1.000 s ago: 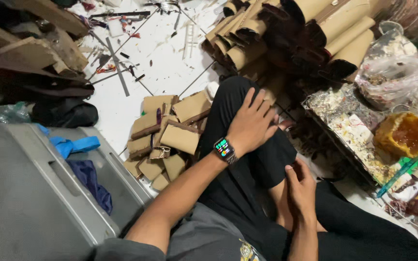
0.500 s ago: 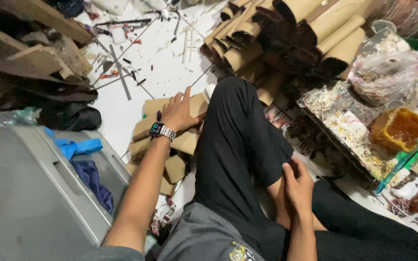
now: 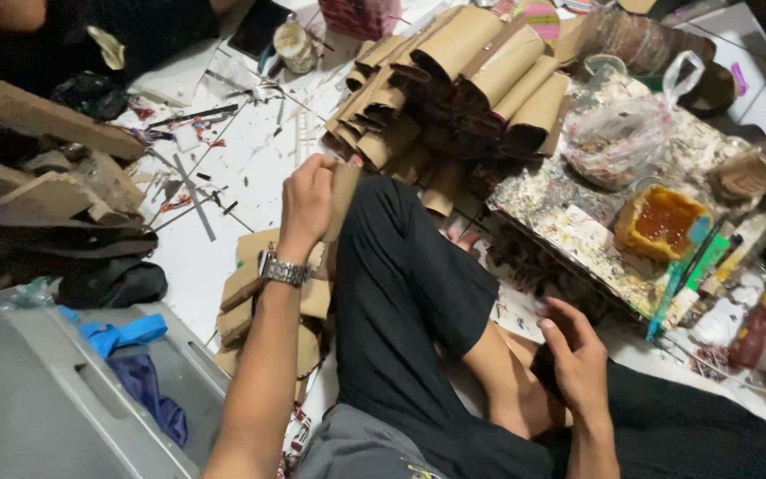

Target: The person sits on the floor and assembles cylindrical cardboard craft items. They apply a brown adhesive to the edges of the cardboard using a toothbrush and then attach small decorative pieces to the edges.

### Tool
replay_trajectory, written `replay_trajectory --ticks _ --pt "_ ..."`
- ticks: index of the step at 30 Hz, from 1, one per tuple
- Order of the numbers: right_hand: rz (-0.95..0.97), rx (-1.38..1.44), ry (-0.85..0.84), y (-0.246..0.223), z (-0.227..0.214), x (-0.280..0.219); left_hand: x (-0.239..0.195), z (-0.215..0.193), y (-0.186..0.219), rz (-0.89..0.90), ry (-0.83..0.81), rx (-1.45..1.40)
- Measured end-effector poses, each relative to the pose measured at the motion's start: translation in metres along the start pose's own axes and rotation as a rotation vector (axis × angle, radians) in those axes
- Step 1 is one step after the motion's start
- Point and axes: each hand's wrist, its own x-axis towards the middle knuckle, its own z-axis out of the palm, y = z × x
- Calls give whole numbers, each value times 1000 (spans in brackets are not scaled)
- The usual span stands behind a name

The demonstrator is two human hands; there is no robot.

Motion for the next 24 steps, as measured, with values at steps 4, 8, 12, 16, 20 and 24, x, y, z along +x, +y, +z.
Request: replay_trajectory --ticks 4,8,12,16,20,24 --pt "-199 293 -2 57 20 23 -23 86 17 99 -363 -273" --pt "-298 465 -125 73 35 28 -72 165 46 15 -529 -518" --pt "-390 750 -160 85 42 28 -120 201 89 -105 -708 -527" --pt "-323 415 10 76 15 25 -142 197 119 -50 -831 -595" --pt "-396 392 -2 80 5 28 -149 199 122 64 -861 -578" --pt "-418 412 17 131 14 43 -151 199 116 120 -722 -582"
